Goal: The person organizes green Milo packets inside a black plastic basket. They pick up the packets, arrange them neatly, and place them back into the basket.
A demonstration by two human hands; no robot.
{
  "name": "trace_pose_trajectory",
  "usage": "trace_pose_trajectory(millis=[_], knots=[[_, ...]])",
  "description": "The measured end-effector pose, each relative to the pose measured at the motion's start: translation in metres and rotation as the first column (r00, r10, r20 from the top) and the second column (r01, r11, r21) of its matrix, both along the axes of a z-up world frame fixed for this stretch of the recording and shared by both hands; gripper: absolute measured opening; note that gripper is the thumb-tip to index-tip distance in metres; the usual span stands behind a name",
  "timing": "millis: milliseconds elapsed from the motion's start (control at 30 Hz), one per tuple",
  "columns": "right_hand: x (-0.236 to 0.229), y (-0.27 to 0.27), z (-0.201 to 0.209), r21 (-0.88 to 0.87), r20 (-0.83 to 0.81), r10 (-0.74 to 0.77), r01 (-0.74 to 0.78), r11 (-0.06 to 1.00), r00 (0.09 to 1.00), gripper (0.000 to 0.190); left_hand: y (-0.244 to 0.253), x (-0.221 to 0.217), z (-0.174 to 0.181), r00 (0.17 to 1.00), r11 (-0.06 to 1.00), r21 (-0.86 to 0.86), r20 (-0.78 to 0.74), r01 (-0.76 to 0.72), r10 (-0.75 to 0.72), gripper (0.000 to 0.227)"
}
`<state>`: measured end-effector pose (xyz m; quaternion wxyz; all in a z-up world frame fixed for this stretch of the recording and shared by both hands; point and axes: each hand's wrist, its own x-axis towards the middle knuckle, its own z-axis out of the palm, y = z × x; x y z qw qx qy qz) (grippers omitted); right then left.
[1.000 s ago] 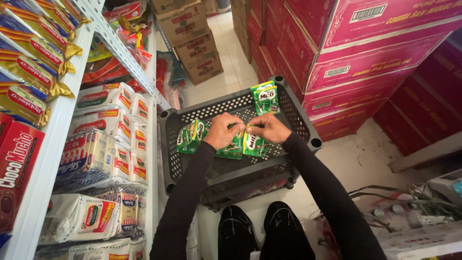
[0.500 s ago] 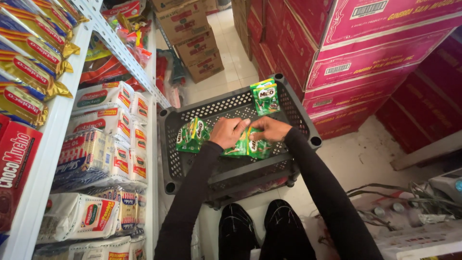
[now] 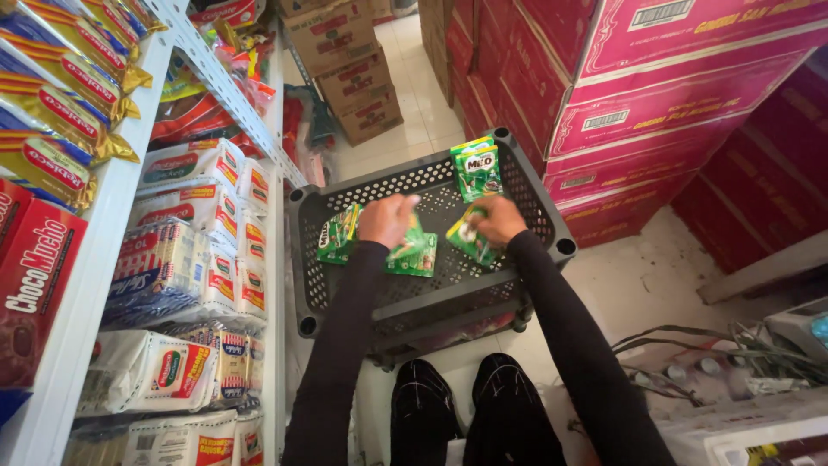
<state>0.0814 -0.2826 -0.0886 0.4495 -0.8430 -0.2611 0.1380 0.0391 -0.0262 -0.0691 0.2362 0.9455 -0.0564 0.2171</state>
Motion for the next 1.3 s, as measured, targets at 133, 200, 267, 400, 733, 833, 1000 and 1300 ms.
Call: trace_pose_trajectory(millis=[133, 200, 267, 400, 733, 833, 1000, 1300], knots=[[0.012, 0.000, -0.024, 0.255, 0.154, -0.322, 0.277, 0.926, 0.934, 0.021, 0.002, -0.015, 0.019, 0.964, 0.985, 0.160, -0.263, 0.071, -0.026, 0.057], [0.008, 0.003, -0.016, 0.550, 0.157, -0.272, 0.145, 0.822, 0.949, 0.020, -0.011, -0.025, 0.028, 0.928, 0.947, 0.284, -0.372, 0.147, -0.033, 0.060], [-0.008, 0.005, 0.006, 0.727, -0.417, -0.129, 0.415, 0.547, 0.900, 0.024, -0.026, -0.029, 0.022, 0.933, 0.959, 0.170, 0.243, 0.228, -0.265, 0.048], [-0.016, 0.006, 0.012, 0.842, -0.374, 0.030, 0.326, 0.431, 0.927, 0.025, -0.057, -0.033, 0.041, 0.933, 0.873, -0.344, 0.024, 0.345, -0.359, 0.046], [-0.035, 0.003, 0.010, 0.801, -0.276, -0.059, 0.263, 0.538, 0.959, 0.019, -0.082, -0.022, 0.019, 0.911, 0.390, -0.874, 0.126, 0.289, -0.393, 0.020], [-0.046, 0.006, 0.023, 0.837, -0.320, 0.014, 0.276, 0.472, 0.947, 0.018, -0.079, -0.018, 0.009, 0.918, 0.404, -0.879, 0.086, 0.252, -0.386, 0.021], [-0.040, 0.005, 0.009, 0.846, -0.370, 0.003, 0.336, 0.414, 0.929, 0.016, -0.077, -0.010, -0.010, 0.908, 0.360, -0.897, 0.095, 0.255, -0.407, 0.020], [-0.036, 0.006, 0.003, 0.818, -0.413, -0.026, 0.384, 0.429, 0.910, 0.019, -0.078, -0.017, -0.001, 0.892, 0.324, -0.896, 0.146, 0.302, -0.428, 0.015]])
